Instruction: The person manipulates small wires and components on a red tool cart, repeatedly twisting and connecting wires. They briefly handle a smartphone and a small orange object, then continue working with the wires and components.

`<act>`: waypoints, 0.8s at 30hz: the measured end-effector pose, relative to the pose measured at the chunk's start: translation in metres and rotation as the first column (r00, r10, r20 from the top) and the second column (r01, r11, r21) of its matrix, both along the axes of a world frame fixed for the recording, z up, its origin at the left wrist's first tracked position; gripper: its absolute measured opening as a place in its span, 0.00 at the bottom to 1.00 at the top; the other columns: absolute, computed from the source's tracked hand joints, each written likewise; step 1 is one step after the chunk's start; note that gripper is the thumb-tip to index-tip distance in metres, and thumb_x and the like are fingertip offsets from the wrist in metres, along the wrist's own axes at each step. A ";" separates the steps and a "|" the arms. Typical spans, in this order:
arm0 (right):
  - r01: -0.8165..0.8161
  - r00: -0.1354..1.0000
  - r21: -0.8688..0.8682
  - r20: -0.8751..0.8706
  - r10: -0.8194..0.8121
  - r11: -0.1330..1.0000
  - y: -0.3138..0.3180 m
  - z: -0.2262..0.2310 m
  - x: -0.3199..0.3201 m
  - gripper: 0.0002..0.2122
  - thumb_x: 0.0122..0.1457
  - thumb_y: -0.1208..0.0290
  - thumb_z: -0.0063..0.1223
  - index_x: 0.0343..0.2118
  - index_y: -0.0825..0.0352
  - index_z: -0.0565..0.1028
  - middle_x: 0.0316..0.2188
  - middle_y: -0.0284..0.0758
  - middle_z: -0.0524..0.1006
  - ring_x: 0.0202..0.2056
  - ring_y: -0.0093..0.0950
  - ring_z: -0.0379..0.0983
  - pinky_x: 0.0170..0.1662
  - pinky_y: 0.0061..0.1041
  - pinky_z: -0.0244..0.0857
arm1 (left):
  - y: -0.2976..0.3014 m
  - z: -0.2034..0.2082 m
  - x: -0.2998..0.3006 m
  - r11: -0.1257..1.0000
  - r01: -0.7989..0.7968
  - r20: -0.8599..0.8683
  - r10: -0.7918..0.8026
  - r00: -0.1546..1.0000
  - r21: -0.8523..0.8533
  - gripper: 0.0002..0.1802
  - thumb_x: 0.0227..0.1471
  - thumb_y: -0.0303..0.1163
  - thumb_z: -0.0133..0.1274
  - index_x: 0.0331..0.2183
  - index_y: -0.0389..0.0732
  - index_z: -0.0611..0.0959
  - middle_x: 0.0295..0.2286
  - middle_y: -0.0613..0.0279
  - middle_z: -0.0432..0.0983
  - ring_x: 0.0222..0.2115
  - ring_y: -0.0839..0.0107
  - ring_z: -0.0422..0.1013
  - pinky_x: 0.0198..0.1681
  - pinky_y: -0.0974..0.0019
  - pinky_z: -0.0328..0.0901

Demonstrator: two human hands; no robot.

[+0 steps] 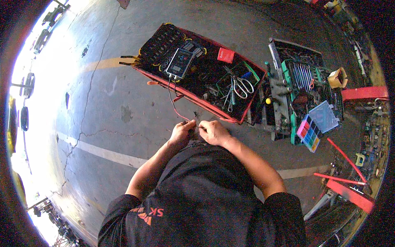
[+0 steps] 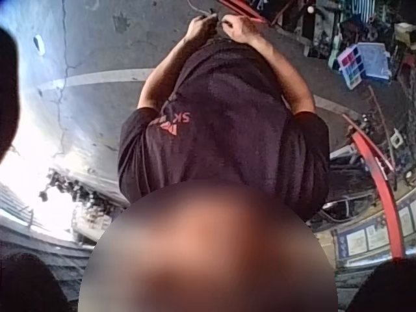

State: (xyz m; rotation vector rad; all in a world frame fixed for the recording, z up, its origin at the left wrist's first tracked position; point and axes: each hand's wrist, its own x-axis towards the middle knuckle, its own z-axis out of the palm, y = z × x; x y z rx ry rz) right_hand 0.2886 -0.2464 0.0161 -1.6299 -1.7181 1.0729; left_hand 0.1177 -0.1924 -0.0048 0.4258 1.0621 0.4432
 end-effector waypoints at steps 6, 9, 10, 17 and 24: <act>0.050 0.999 0.007 -0.020 -0.050 0.999 -0.003 0.010 0.003 0.07 0.55 0.71 0.52 0.31 0.70 0.75 0.21 0.40 0.77 0.24 0.31 0.76 0.29 0.29 0.68 | 0.002 0.006 0.001 0.998 -0.066 0.019 0.066 0.998 0.018 0.12 0.55 0.36 0.55 0.26 0.39 0.75 0.18 0.69 0.63 0.16 0.77 0.57 0.20 0.70 0.55; 0.086 0.995 0.013 -0.055 -0.085 0.996 -0.006 0.010 0.005 0.08 0.54 0.70 0.54 0.34 0.69 0.75 0.21 0.39 0.77 0.25 0.32 0.76 0.30 0.29 0.69 | 0.007 0.001 -0.006 0.992 -0.129 0.034 0.129 0.991 0.002 0.12 0.55 0.36 0.55 0.26 0.39 0.75 0.18 0.69 0.64 0.16 0.77 0.57 0.21 0.69 0.56; 0.093 0.995 0.014 -0.044 -0.092 0.996 -0.006 0.013 0.006 0.10 0.54 0.69 0.55 0.36 0.68 0.74 0.22 0.38 0.77 0.25 0.32 0.76 0.31 0.29 0.69 | 0.010 0.000 -0.009 0.990 -0.139 0.035 0.139 0.990 0.004 0.12 0.55 0.36 0.55 0.26 0.39 0.75 0.18 0.69 0.64 0.17 0.77 0.58 0.21 0.69 0.56; 0.016 0.984 0.183 0.172 -0.048 0.983 0.005 0.039 -0.004 0.18 0.48 0.65 0.62 0.42 0.61 0.70 0.29 0.39 0.78 0.29 0.38 0.76 0.32 0.34 0.70 | 0.011 0.007 -0.003 0.980 -0.201 0.059 0.201 0.978 -0.008 0.10 0.54 0.35 0.56 0.27 0.40 0.75 0.19 0.70 0.64 0.17 0.77 0.58 0.22 0.68 0.57; -0.045 0.971 0.442 0.232 -0.065 0.896 0.016 0.035 -0.007 0.08 0.50 0.70 0.58 0.32 0.63 0.71 0.21 0.38 0.75 0.24 0.37 0.74 0.27 0.36 0.67 | 0.009 0.001 0.000 0.987 -0.158 0.209 0.162 0.964 -0.038 0.09 0.57 0.34 0.52 0.27 0.41 0.75 0.20 0.71 0.67 0.18 0.78 0.61 0.21 0.72 0.55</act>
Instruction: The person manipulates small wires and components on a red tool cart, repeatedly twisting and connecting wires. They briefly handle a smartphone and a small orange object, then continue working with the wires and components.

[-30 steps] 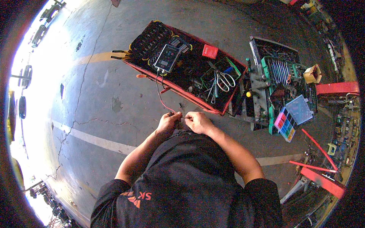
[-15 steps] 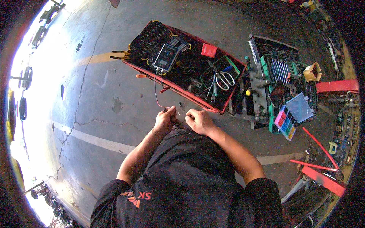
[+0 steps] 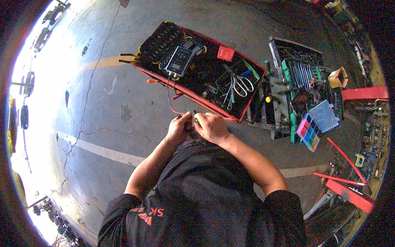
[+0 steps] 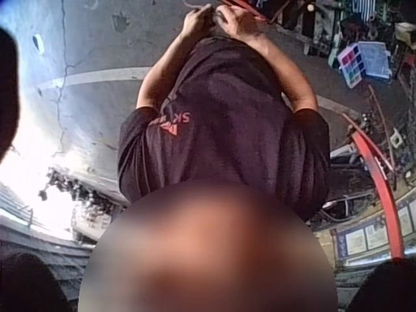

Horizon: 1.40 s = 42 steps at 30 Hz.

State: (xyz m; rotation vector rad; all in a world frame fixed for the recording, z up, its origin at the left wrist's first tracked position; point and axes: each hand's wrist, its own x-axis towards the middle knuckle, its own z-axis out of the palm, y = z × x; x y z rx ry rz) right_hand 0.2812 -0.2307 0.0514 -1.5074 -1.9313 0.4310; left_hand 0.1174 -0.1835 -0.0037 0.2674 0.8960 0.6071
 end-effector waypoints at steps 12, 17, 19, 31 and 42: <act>0.074 0.997 0.016 0.022 -0.074 0.997 -0.003 -0.011 0.003 0.06 0.53 0.72 0.54 0.27 0.65 0.69 0.16 0.38 0.73 0.21 0.37 0.73 0.24 0.36 0.66 | -0.004 0.011 0.002 0.990 0.121 -0.038 -0.124 0.992 -0.074 0.12 0.55 0.38 0.54 0.29 0.38 0.78 0.21 0.68 0.69 0.17 0.76 0.59 0.22 0.69 0.56; 0.073 0.997 0.006 0.024 -0.074 0.997 -0.004 -0.013 0.002 0.06 0.53 0.71 0.53 0.28 0.65 0.69 0.16 0.38 0.73 0.21 0.37 0.73 0.24 0.36 0.66 | -0.008 -0.001 0.006 0.987 0.137 -0.026 -0.140 0.990 -0.087 0.12 0.56 0.37 0.54 0.29 0.38 0.78 0.23 0.68 0.70 0.21 0.76 0.62 0.23 0.70 0.57; 0.068 0.997 -0.015 0.027 -0.068 0.998 -0.005 -0.014 0.001 0.06 0.54 0.71 0.53 0.28 0.65 0.69 0.16 0.38 0.73 0.21 0.38 0.74 0.24 0.37 0.66 | -0.008 -0.006 0.002 0.990 0.133 0.009 -0.133 0.991 -0.037 0.11 0.57 0.36 0.51 0.31 0.37 0.78 0.24 0.66 0.73 0.21 0.75 0.65 0.24 0.70 0.58; 0.142 0.963 -0.357 -0.165 -0.212 0.923 -0.014 -0.037 -0.003 0.06 0.56 0.70 0.49 0.29 0.69 0.71 0.22 0.44 0.76 0.25 0.43 0.74 0.29 0.37 0.67 | -0.014 0.005 0.013 0.997 0.071 -0.052 -0.069 0.996 0.036 0.08 0.57 0.31 0.51 0.28 0.38 0.75 0.21 0.67 0.68 0.20 0.75 0.63 0.25 0.69 0.60; 0.095 0.924 -0.435 -0.296 -0.241 0.896 -0.019 -0.018 0.001 0.15 0.55 0.69 0.55 0.44 0.69 0.69 0.23 0.39 0.76 0.25 0.31 0.74 0.29 0.28 0.66 | -0.004 0.003 -0.002 0.996 0.080 -0.097 -0.077 0.992 0.029 0.08 0.56 0.32 0.51 0.29 0.38 0.76 0.22 0.67 0.68 0.19 0.75 0.62 0.24 0.70 0.60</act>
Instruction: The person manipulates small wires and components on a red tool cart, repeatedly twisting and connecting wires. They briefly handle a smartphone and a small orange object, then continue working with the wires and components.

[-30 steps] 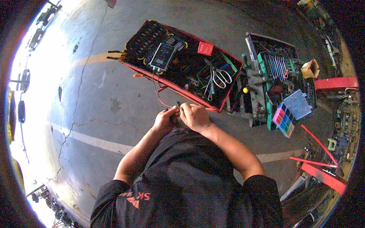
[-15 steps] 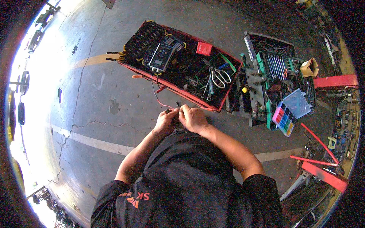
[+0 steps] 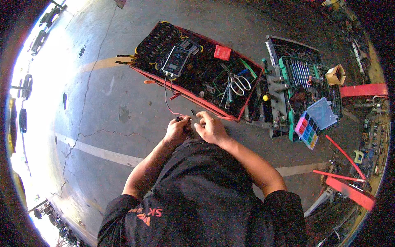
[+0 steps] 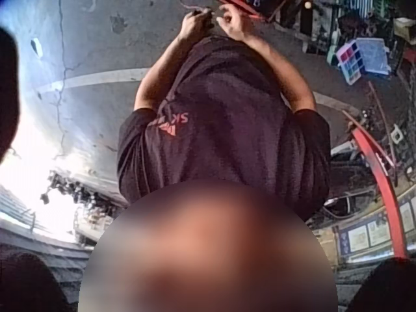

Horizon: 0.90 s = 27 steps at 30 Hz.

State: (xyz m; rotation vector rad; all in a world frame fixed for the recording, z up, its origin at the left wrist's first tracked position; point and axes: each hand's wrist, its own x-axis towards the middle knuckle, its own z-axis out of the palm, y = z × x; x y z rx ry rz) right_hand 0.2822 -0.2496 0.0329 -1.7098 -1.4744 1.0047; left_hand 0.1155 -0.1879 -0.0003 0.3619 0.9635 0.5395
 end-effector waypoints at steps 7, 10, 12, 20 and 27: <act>-0.105 0.977 0.144 0.201 0.075 0.984 0.007 -0.001 -0.003 0.09 0.54 0.69 0.55 0.35 0.67 0.72 0.25 0.41 0.78 0.27 0.40 0.76 0.29 0.35 0.68 | -0.008 -0.005 0.009 1.000 -0.019 0.031 0.019 0.999 0.013 0.09 0.57 0.32 0.51 0.31 0.36 0.76 0.23 0.66 0.71 0.21 0.75 0.65 0.26 0.70 0.62; -0.121 0.958 0.143 0.277 0.077 0.982 0.009 -0.003 -0.002 0.06 0.55 0.70 0.54 0.32 0.67 0.72 0.23 0.42 0.77 0.26 0.41 0.75 0.28 0.35 0.68 | -0.007 -0.008 0.007 0.999 0.011 0.025 -0.013 1.000 0.053 0.08 0.57 0.32 0.51 0.30 0.36 0.77 0.22 0.66 0.71 0.20 0.76 0.64 0.26 0.70 0.61; -0.095 0.966 0.043 0.243 0.082 0.995 0.007 -0.003 -0.003 0.06 0.55 0.70 0.53 0.31 0.67 0.72 0.22 0.43 0.77 0.26 0.42 0.75 0.28 0.35 0.68 | -0.008 -0.009 0.006 0.995 0.026 -0.006 -0.025 1.000 0.095 0.08 0.56 0.31 0.51 0.29 0.37 0.77 0.22 0.67 0.70 0.20 0.76 0.63 0.25 0.70 0.60; -0.012 0.986 0.023 0.165 0.008 1.000 0.002 -0.021 -0.005 0.06 0.55 0.70 0.51 0.28 0.68 0.72 0.23 0.45 0.76 0.26 0.42 0.75 0.29 0.37 0.67 | -0.011 -0.001 0.002 0.992 0.118 -0.114 -0.112 0.987 0.049 0.08 0.55 0.33 0.53 0.29 0.39 0.78 0.22 0.68 0.69 0.20 0.76 0.62 0.24 0.71 0.59; 0.094 0.993 0.040 0.072 -0.097 0.995 -0.007 -0.036 0.000 0.09 0.57 0.67 0.50 0.33 0.69 0.70 0.19 0.44 0.75 0.23 0.43 0.74 0.26 0.38 0.65 | -0.022 -0.003 -0.040 0.953 -0.079 -0.098 0.053 0.994 -0.294 0.12 0.58 0.40 0.49 0.28 0.42 0.73 0.21 0.69 0.65 0.22 0.75 0.62 0.26 0.69 0.61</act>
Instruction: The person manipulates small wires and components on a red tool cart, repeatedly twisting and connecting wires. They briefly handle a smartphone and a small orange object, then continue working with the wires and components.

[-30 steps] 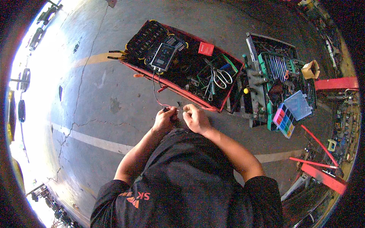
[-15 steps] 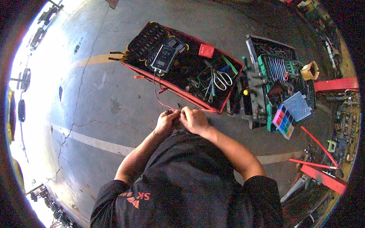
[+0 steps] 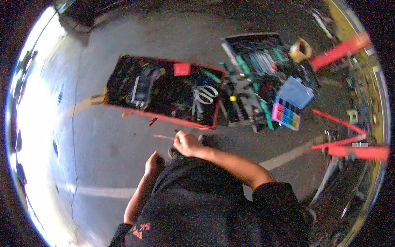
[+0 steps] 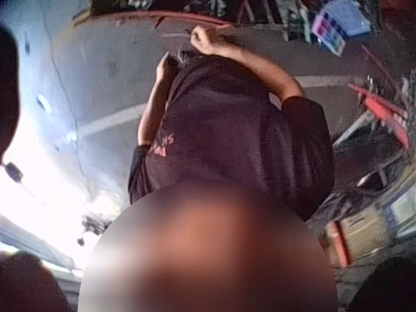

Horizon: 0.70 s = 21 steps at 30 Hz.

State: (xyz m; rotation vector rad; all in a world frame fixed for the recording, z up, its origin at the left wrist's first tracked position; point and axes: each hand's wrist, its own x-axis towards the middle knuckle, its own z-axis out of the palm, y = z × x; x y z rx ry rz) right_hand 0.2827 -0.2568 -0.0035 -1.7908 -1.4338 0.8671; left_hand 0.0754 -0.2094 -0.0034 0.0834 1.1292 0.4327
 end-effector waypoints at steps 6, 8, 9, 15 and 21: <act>-0.031 0.999 0.022 -0.034 0.032 0.999 0.001 -0.013 -0.004 0.07 0.55 0.70 0.51 0.32 0.67 0.67 0.21 0.45 0.75 0.25 0.47 0.73 0.27 0.43 0.64 | -0.037 -0.050 -0.092 0.899 0.289 -0.510 -0.088 0.856 0.328 0.19 0.58 0.43 0.51 0.24 0.40 0.67 0.15 0.65 0.63 0.15 0.74 0.61 0.18 0.67 0.59; -0.022 0.997 0.013 -0.067 0.023 1.000 -0.001 -0.013 -0.004 0.08 0.55 0.70 0.51 0.32 0.68 0.68 0.20 0.46 0.75 0.25 0.48 0.73 0.28 0.44 0.64 | -0.060 -0.086 -0.133 0.778 0.491 -0.668 -0.126 0.733 0.392 0.23 0.57 0.45 0.51 0.21 0.38 0.69 0.17 0.63 0.67 0.19 0.76 0.64 0.22 0.68 0.61; 0.014 0.997 -0.033 -0.070 -0.016 0.999 -0.001 -0.012 -0.003 0.08 0.54 0.70 0.52 0.33 0.68 0.68 0.20 0.46 0.75 0.25 0.48 0.73 0.28 0.43 0.64 | -0.059 -0.061 -0.126 0.690 0.694 -0.835 -0.248 0.491 0.203 0.24 0.56 0.48 0.52 0.21 0.36 0.71 0.17 0.64 0.68 0.20 0.75 0.63 0.25 0.67 0.63; -0.023 0.985 -0.035 -0.172 0.017 0.999 0.001 -0.010 -0.001 0.07 0.54 0.70 0.51 0.32 0.67 0.67 0.20 0.45 0.75 0.25 0.47 0.73 0.28 0.44 0.63 | -0.069 -0.045 -0.112 0.706 0.649 -0.691 -0.320 0.648 0.283 0.18 0.56 0.42 0.52 0.27 0.35 0.73 0.23 0.63 0.70 0.26 0.74 0.65 0.30 0.68 0.63; -0.056 0.983 -0.008 -0.177 0.054 0.998 0.007 -0.014 -0.005 0.07 0.54 0.71 0.52 0.32 0.66 0.67 0.20 0.44 0.74 0.25 0.47 0.72 0.28 0.42 0.63 | -0.058 -0.040 -0.098 0.784 0.510 -0.452 -0.335 0.827 0.353 0.13 0.55 0.36 0.52 0.33 0.34 0.75 0.29 0.61 0.73 0.31 0.73 0.67 0.35 0.68 0.64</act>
